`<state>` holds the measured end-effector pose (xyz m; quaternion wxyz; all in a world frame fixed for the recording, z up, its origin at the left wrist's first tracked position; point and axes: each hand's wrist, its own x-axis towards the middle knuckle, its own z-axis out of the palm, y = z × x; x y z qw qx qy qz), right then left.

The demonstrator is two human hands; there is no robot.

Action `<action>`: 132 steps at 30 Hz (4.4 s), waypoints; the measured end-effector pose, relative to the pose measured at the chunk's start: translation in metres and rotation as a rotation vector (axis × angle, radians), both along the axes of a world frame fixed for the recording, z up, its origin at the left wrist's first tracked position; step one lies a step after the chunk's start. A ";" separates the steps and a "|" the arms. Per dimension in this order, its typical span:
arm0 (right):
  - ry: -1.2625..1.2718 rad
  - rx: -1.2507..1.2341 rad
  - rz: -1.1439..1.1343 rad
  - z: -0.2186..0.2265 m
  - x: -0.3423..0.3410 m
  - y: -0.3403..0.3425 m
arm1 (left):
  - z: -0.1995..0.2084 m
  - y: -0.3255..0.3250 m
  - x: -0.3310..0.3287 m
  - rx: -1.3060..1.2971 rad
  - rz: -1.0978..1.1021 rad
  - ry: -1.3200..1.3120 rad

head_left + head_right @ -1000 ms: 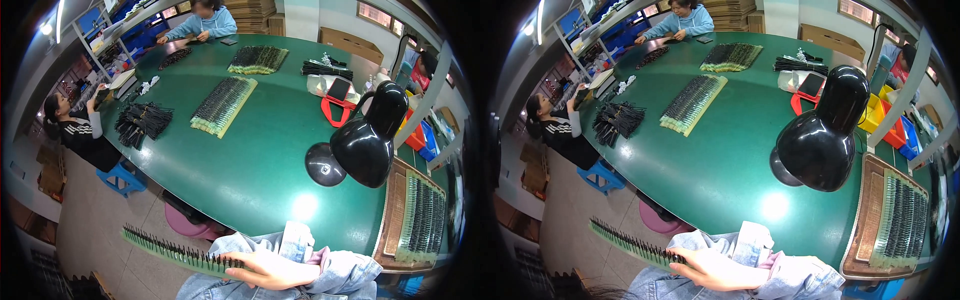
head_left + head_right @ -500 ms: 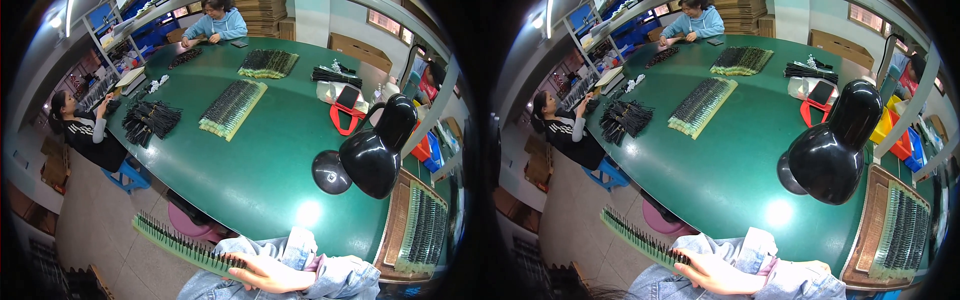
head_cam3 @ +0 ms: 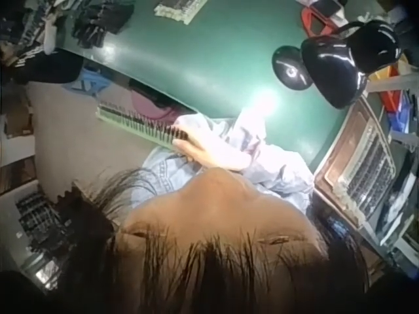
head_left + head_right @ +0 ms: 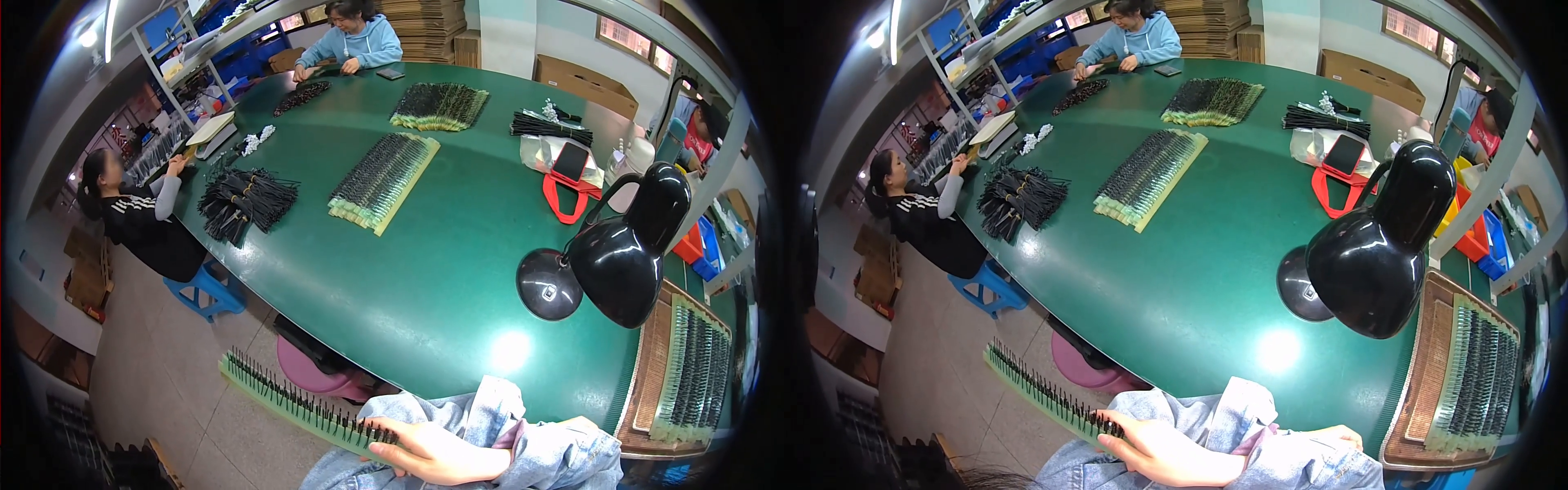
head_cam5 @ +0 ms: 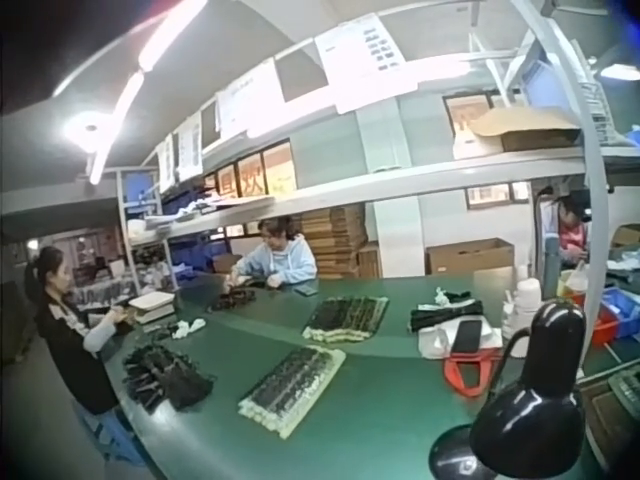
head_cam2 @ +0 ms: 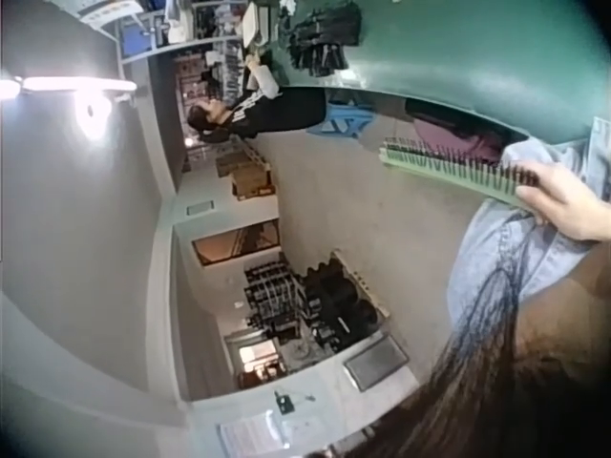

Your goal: The person puts down a phone, then picks up bristle strips one at a time, turns each strip under a desk lamp, and places them onto a tray.

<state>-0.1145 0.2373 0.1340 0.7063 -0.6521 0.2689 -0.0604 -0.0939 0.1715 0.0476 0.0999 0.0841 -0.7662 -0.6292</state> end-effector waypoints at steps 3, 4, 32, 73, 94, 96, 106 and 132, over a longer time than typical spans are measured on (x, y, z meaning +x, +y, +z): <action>-0.233 -0.818 -0.464 -0.018 0.005 0.016 | 0.003 -0.007 0.004 -0.017 0.029 0.002; -0.231 -0.815 -0.467 -0.016 0.005 0.015 | 0.004 -0.009 0.005 -0.021 0.036 0.002; -0.177 0.091 -0.254 -0.006 -0.057 -0.006 | 0.015 -0.019 -0.003 -0.045 -0.039 -0.057; 0.614 -0.922 -1.114 -0.088 -0.238 -0.005 | -0.001 -0.093 0.068 -0.155 0.742 -0.118; -0.601 0.003 -1.621 -0.072 -0.203 -0.021 | 0.015 -0.074 0.044 0.342 1.250 0.588; -0.624 -0.093 -1.570 -0.070 -0.197 -0.019 | 0.025 -0.073 0.045 0.379 1.409 0.601; -0.371 -0.420 -1.483 -0.062 -0.191 -0.011 | 0.021 -0.067 0.073 0.537 1.528 0.687; -0.688 -0.291 -1.681 -0.089 -0.204 -0.005 | 0.024 -0.039 0.065 0.138 1.427 0.653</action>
